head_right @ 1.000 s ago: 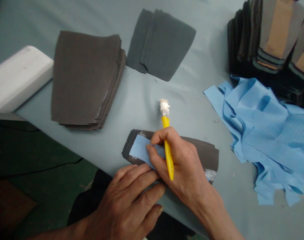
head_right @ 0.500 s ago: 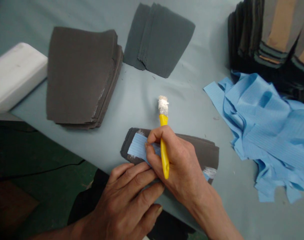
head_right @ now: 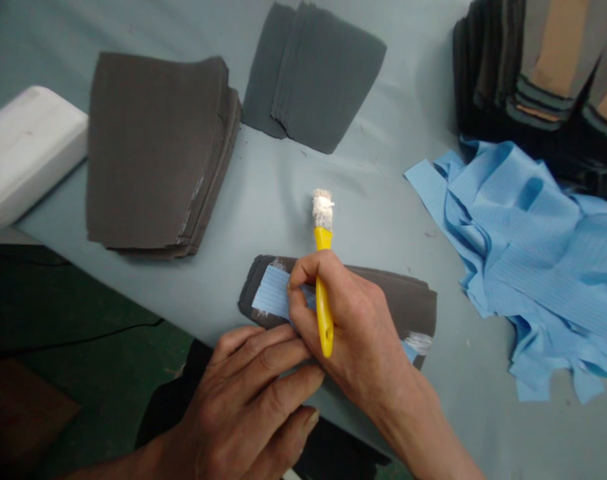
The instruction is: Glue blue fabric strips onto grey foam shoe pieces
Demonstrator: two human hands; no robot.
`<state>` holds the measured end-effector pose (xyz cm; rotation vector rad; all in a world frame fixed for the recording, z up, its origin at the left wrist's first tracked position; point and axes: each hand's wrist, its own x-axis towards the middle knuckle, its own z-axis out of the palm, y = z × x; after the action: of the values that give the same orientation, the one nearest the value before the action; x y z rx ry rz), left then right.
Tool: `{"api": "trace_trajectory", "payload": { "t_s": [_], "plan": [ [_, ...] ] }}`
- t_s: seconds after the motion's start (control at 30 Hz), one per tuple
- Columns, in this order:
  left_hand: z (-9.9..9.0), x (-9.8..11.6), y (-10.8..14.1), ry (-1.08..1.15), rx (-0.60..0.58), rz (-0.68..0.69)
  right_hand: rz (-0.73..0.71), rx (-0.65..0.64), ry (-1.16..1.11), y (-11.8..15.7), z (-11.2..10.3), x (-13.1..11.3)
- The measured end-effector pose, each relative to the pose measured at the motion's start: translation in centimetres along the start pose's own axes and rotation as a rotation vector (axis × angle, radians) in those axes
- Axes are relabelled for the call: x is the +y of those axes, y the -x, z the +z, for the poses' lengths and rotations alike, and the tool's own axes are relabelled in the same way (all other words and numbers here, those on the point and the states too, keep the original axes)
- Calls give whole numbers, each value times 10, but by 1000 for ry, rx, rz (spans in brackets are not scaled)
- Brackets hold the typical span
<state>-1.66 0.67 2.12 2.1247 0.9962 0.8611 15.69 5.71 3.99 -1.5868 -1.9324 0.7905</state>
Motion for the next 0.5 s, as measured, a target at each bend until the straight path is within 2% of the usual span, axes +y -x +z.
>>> {"api": "trace_trajectory", "payload": {
  "t_s": [0.5],
  "plan": [
    [7,2,-1,-21,29,-12,-27,16,17,0,1,0]
  ]
}}
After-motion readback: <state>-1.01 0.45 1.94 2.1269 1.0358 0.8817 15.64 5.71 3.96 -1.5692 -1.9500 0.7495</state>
